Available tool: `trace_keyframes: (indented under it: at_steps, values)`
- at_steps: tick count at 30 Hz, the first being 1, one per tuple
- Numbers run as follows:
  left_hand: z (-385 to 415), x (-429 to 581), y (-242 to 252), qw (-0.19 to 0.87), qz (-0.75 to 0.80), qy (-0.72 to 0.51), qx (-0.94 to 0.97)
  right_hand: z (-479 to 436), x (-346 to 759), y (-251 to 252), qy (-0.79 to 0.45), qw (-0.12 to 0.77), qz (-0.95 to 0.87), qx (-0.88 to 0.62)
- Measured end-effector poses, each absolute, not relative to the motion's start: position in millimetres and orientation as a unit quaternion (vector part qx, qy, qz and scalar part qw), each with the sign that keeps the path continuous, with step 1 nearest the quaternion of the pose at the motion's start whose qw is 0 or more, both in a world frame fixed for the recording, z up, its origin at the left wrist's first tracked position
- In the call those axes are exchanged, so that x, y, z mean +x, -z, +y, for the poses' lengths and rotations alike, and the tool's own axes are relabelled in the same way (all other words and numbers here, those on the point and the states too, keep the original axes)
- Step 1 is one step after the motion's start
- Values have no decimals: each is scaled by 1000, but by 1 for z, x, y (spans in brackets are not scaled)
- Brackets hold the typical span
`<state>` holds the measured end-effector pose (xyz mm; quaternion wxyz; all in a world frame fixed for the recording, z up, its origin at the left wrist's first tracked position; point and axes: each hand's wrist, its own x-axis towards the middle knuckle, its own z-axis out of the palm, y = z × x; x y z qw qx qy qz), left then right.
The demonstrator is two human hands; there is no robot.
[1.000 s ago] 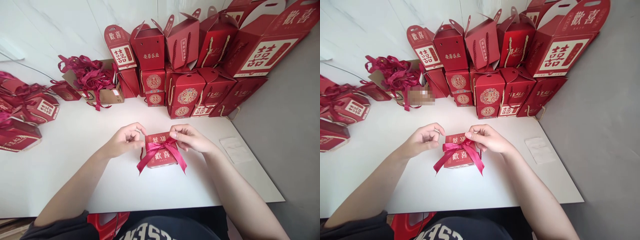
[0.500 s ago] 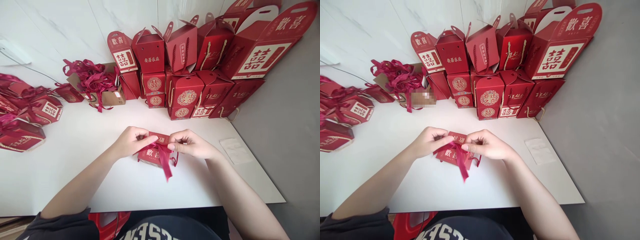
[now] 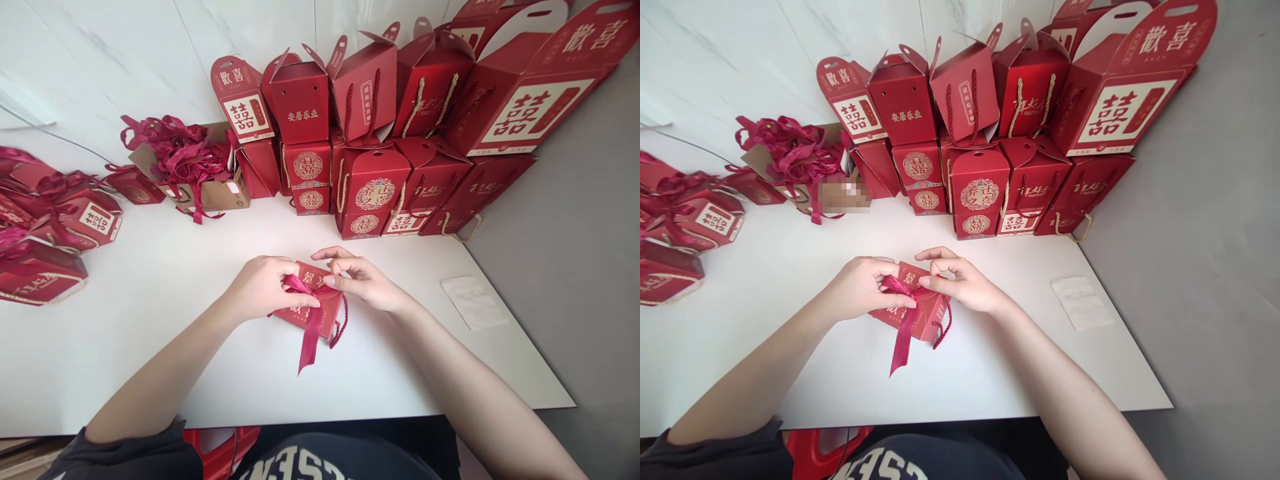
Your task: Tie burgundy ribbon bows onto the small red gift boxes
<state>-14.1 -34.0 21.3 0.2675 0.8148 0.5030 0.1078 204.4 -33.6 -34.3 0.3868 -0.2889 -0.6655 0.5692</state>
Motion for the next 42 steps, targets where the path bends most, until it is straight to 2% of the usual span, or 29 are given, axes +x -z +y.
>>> trace_keyframes:
  at_steps: [4, 15, 19, 24, 31, 36, 42]
  values:
    - [-35, -17, -19, 264, 501, -127, 815, -32, 204, 39, -589, 383, -656, -277]
    - [-45, -19, -7, 505, 502, -176, 680, -31, 201, 41, -592, 406, -628, -301]
    - [-38, -25, -17, 597, 445, -121, 656, -32, 201, 40, -581, 421, -622, -313]
    - [-21, -32, -33, 572, 425, -46, 700, -31, 205, 40, -522, 462, -630, -342]
    - [-7, -31, -33, 464, 377, -62, 799, -38, 210, 33, -447, 477, -671, -351]
    - [-3, -32, -25, 494, 364, -75, 786, -53, 205, 16, -324, 444, -758, -350]
    - [-3, -32, -23, 529, 385, -68, 753, -61, 192, 16, -316, 409, -783, -346]
